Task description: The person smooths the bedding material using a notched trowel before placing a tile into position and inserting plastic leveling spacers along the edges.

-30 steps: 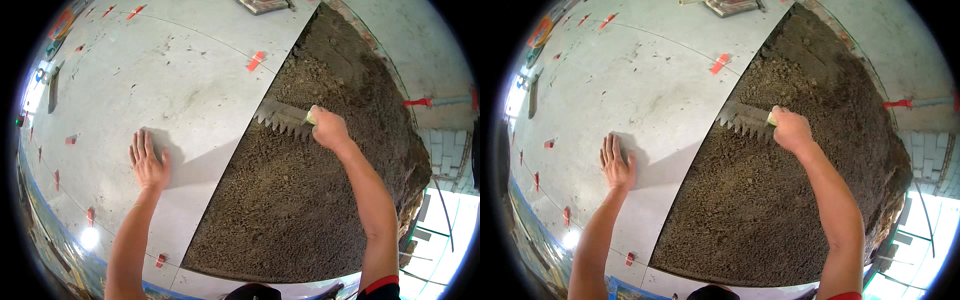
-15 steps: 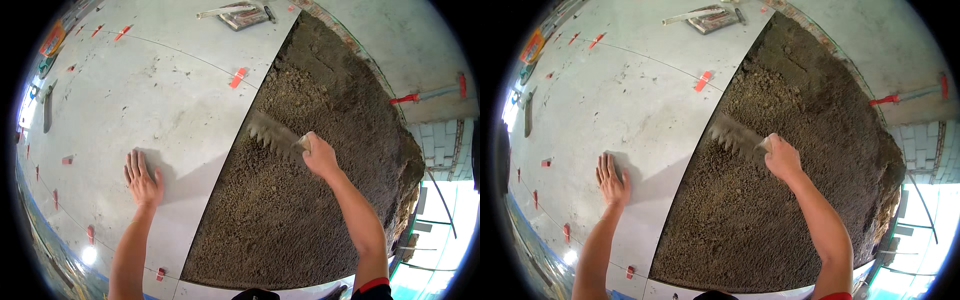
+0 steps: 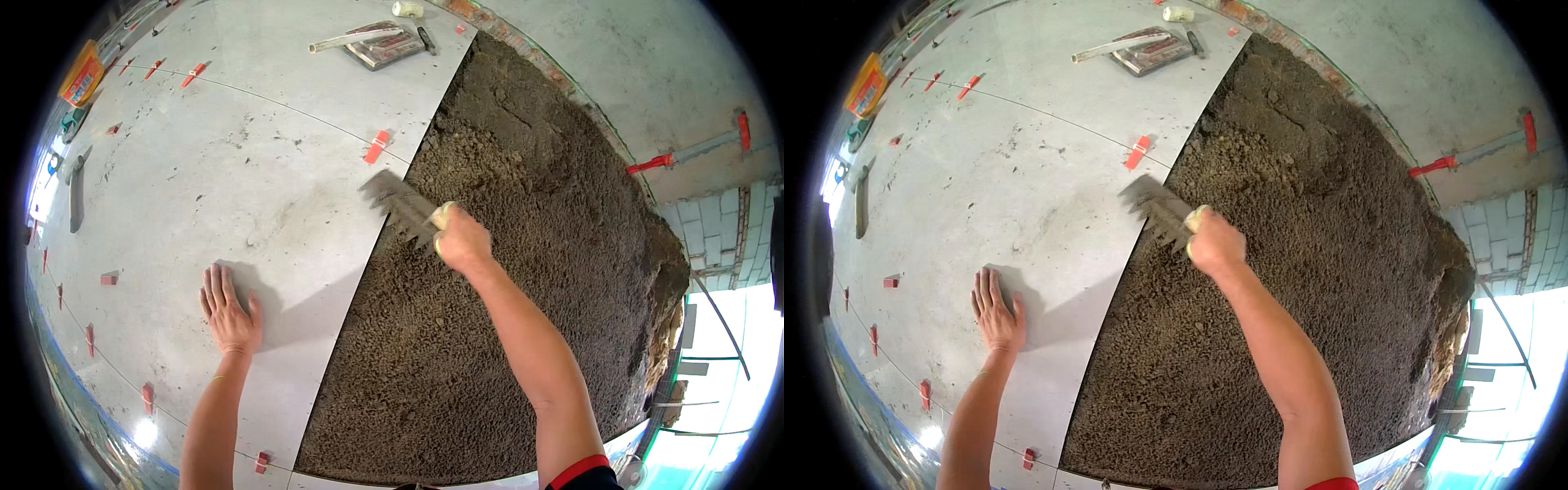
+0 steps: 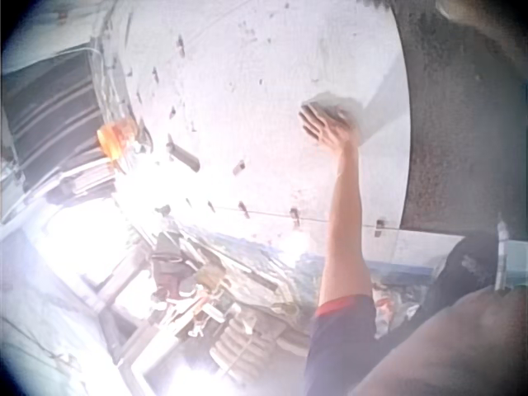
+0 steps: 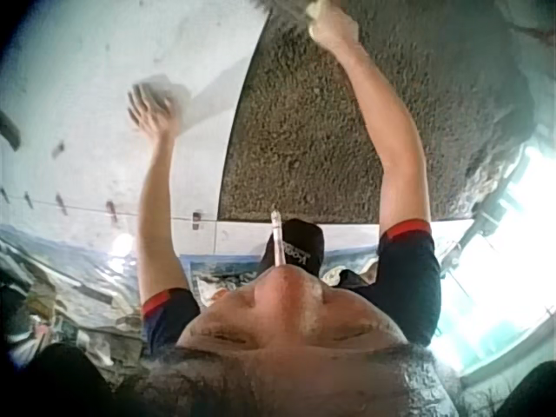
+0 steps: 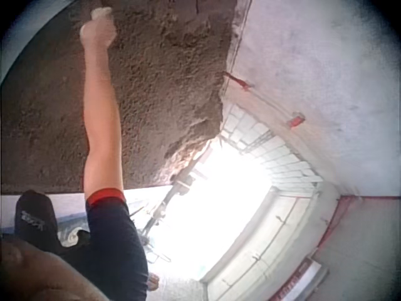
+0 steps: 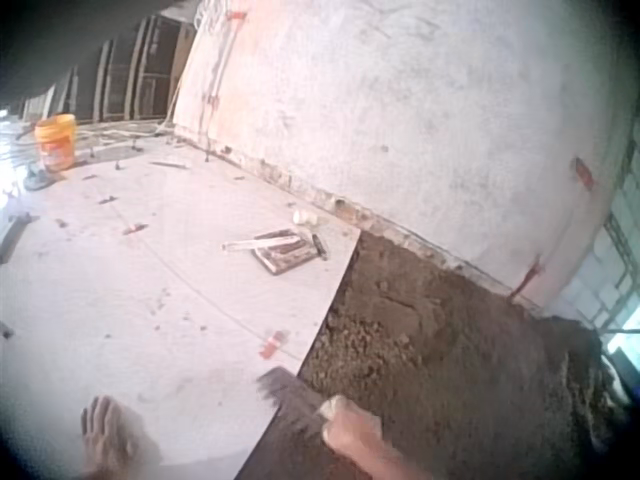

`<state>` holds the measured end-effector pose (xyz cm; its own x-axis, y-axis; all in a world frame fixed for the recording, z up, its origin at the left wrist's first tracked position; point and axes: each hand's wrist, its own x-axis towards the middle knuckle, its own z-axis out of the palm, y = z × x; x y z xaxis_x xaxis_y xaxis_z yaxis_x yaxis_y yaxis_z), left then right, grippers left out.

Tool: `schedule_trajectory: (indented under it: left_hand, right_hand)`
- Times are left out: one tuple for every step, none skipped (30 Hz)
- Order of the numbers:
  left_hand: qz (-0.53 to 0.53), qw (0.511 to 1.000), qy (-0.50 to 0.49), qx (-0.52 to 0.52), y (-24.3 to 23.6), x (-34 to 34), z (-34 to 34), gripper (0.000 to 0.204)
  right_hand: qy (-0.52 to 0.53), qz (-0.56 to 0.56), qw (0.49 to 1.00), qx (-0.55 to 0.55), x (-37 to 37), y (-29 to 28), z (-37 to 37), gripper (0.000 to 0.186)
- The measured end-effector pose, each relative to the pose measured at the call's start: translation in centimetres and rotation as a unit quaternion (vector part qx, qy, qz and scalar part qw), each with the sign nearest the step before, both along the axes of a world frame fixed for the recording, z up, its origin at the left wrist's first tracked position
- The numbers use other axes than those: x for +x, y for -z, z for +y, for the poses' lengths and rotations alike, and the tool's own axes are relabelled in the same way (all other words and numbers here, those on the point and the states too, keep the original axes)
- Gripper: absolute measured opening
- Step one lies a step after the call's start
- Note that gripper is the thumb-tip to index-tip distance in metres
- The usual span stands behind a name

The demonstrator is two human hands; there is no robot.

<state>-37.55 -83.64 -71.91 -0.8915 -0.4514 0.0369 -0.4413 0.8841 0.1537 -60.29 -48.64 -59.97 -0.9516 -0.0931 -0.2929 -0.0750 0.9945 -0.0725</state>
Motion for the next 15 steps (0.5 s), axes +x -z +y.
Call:
schedule_trajectory:
  left_hand:
    - [-0.002, 1.000, -0.003, -0.004, -0.1, 0.4, -0.7, 0.069]
    - [-0.005, 1.000, -0.002, -0.003, 0.0, 0.4, -0.7, 0.070]
    - [-0.005, 1.000, -0.003, -0.003, -0.3, 0.5, -0.6, 0.070]
    - [-0.009, 1.000, -0.006, 0.002, -0.4, 0.5, -0.5, 0.070]
    - [-0.011, 1.000, -0.006, 0.009, -0.6, 0.3, -0.1, 0.071]
    - [-0.013, 1.000, -0.006, 0.014, -0.6, 0.2, -0.1, 0.071]
    - [-0.002, 1.000, -0.003, 0.023, -0.3, -0.1, 0.2, 0.073]
    - [-0.011, 1.000, -0.008, 0.020, -0.1, 0.2, -0.1, 0.073]
    - [-0.014, 1.000, -0.009, 0.019, -0.5, 0.2, 0.0, 0.073]
    - [-0.020, 1.000, -0.011, 0.019, -0.6, 0.2, 0.1, 0.073]
    - [-0.020, 0.999, -0.006, 0.030, -0.6, 0.2, 0.0, 0.073]
    - [-0.018, 0.999, -0.008, 0.029, -0.7, 0.1, -0.2, 0.073]
    - [-0.022, 0.999, -0.010, 0.023, -0.9, 0.3, -0.5, 0.073]
    - [-0.024, 0.999, -0.010, 0.022, -0.8, 0.4, -0.5, 0.073]
    - [-0.025, 0.999, -0.011, 0.020, -0.6, 0.6, -0.6, 0.074]
  right_hand:
    - [0.039, 0.013, 0.999, -0.013, 0.2, -1.3, -0.7, 0.036]
    - [0.067, 0.019, 0.997, -0.026, 0.3, -1.4, 0.6, 0.037]
    - [0.098, 0.056, 0.990, -0.079, 0.6, -0.7, 3.1, 0.039]
    - [0.149, 0.050, 0.986, -0.056, 0.9, -1.0, 4.6, 0.043]
    - [0.178, 0.051, 0.982, -0.041, 1.0, -0.2, 7.7, 0.046]
    - [0.221, 0.037, 0.975, -0.003, 1.4, -0.3, 9.2, 0.045]
    - [0.234, 0.061, 0.970, 0.014, 1.7, 1.0, 12.9, 0.043]
    - [0.192, -0.002, 0.980, 0.046, 2.3, -0.2, 12.5, 0.043]
    - [0.193, 0.031, 0.978, 0.068, 2.7, 0.3, 13.5, 0.045]
    - [0.193, 0.061, 0.975, 0.092, 3.0, 0.3, 13.0, 0.047]
    - [0.128, 0.121, 0.982, 0.062, 2.8, 0.8, 12.2, 0.051]
    - [0.061, 0.181, 0.981, 0.031, 2.7, 1.8, 10.9, 0.056]
    - [0.005, 0.152, 0.988, -0.002, 2.5, 2.2, 6.8, 0.061]
    - [-0.049, 0.124, 0.991, -0.029, 2.0, 2.2, 2.2, 0.065]
    - [-0.120, 0.080, 0.988, -0.047, 1.2, 2.3, -1.7, 0.069]
